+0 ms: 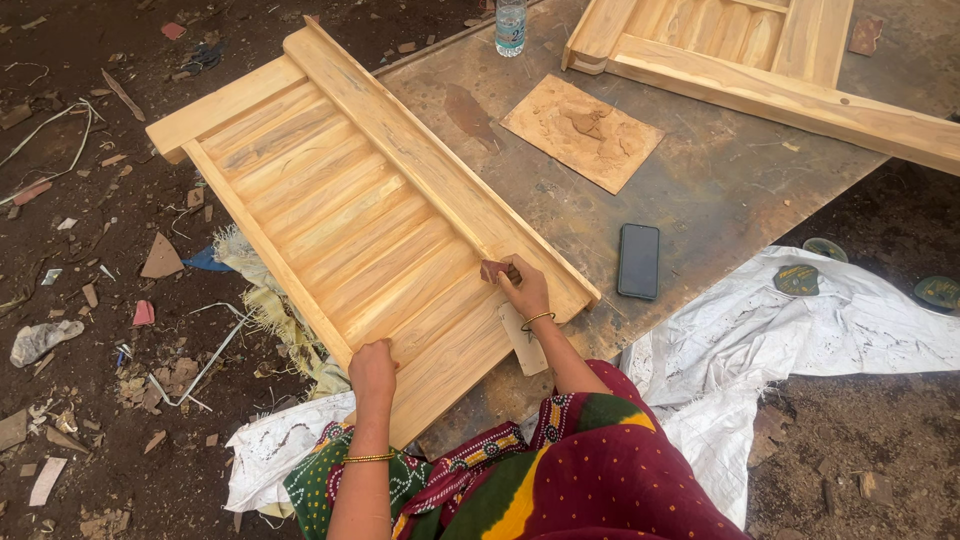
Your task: The person is sanding a wooden headboard with sandpaper. They are smoothing the surface of the headboard by hand, moving the sandpaper back and forth across the wood.
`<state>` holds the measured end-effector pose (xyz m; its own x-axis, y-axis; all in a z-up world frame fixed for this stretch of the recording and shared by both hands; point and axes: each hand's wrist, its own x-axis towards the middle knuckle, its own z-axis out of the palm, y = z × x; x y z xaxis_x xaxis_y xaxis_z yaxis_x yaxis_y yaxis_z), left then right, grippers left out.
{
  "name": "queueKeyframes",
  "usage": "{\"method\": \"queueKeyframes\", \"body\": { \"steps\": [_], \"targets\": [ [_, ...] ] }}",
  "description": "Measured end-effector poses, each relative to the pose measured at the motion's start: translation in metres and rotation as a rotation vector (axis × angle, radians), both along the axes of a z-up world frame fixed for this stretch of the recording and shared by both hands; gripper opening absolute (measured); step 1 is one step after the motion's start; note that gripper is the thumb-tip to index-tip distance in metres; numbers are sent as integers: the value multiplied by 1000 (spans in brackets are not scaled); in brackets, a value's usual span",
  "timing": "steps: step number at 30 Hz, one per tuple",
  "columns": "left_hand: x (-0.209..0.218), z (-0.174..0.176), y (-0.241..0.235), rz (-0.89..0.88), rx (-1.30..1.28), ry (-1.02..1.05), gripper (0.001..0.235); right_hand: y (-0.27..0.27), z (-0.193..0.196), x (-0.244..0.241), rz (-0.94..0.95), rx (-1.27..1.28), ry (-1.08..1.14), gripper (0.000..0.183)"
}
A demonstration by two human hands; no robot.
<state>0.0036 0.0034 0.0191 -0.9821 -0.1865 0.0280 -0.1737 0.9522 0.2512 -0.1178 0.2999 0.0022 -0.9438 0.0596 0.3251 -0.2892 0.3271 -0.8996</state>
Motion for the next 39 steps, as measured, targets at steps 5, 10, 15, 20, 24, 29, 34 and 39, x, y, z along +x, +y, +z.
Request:
{"method": "queueKeyframes", "body": {
  "steps": [5, 10, 15, 20, 24, 29, 34, 39],
  "targets": [
    [3, 1, 0, 8, 26, 33, 33, -1, 3, 2, -3, 19, 6, 18],
    [1, 1, 2, 21, 16, -7, 32, -2, 5, 2, -11, 47, -2, 19],
    [0, 1, 4, 26, 6, -3, 23, -2, 4, 2, -17, 74, 19, 19],
    [-1, 2, 3, 31, -5, -7, 23, -3, 5, 0, -24, 116, 21, 21],
    [1, 1, 3, 37, 14, 5, 28, -3, 6, 2, -13, 107, -4, 20],
    [2, 1, 2, 44, 43, 21, 36, -4, 9, 4, -20, 119, 12, 20],
    [3, 2, 2, 68, 43, -10, 39, -4, 10, 6, -14, 133, 28, 17],
    [2, 2, 2, 72, 48, -22, 37, -2, 10, 4, -2, 106, 33, 17]
  ]
}}
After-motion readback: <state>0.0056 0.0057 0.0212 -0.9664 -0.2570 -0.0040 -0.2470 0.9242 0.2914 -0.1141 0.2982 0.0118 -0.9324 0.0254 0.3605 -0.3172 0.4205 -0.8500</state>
